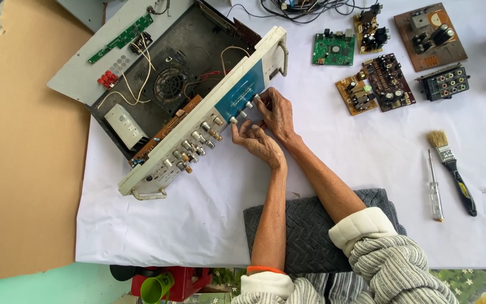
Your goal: Adjusting knobs and cleaning the internal components of an open amplifier on a repair bench.
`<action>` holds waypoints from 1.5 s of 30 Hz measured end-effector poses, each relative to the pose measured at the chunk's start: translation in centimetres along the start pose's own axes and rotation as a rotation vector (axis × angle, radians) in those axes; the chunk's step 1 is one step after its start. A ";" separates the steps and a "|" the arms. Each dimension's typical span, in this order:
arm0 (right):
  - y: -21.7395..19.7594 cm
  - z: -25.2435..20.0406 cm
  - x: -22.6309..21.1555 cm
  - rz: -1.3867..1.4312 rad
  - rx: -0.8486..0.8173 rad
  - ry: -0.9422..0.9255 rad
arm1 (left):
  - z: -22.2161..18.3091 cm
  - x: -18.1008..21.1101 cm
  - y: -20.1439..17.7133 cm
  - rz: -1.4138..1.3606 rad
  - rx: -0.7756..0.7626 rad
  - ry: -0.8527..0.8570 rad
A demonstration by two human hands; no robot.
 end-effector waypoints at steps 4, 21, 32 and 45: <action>0.0 0.2 0.2 -0.001 -0.005 -0.002 | -0.1 0.1 0.2 -0.004 -0.002 0.009; -1.4 0.7 -2.3 -0.262 -0.129 0.066 | 0.1 -0.1 0.0 0.023 0.004 0.016; -1.1 0.6 -2.2 -0.279 -0.122 0.085 | 0.1 0.0 0.0 0.006 -0.020 -0.003; -1.7 1.5 -0.3 -0.224 -0.236 0.199 | -1.1 1.4 1.0 0.027 0.010 -0.124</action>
Point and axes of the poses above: each hand's wrist, its own z-axis towards the middle knuckle, its own y-axis out of the palm, x = y × z, the point moved 3 cm from there along z, towards the middle knuckle, and after that the axes turned 10 degrees about -y, right-handed, at the moved point
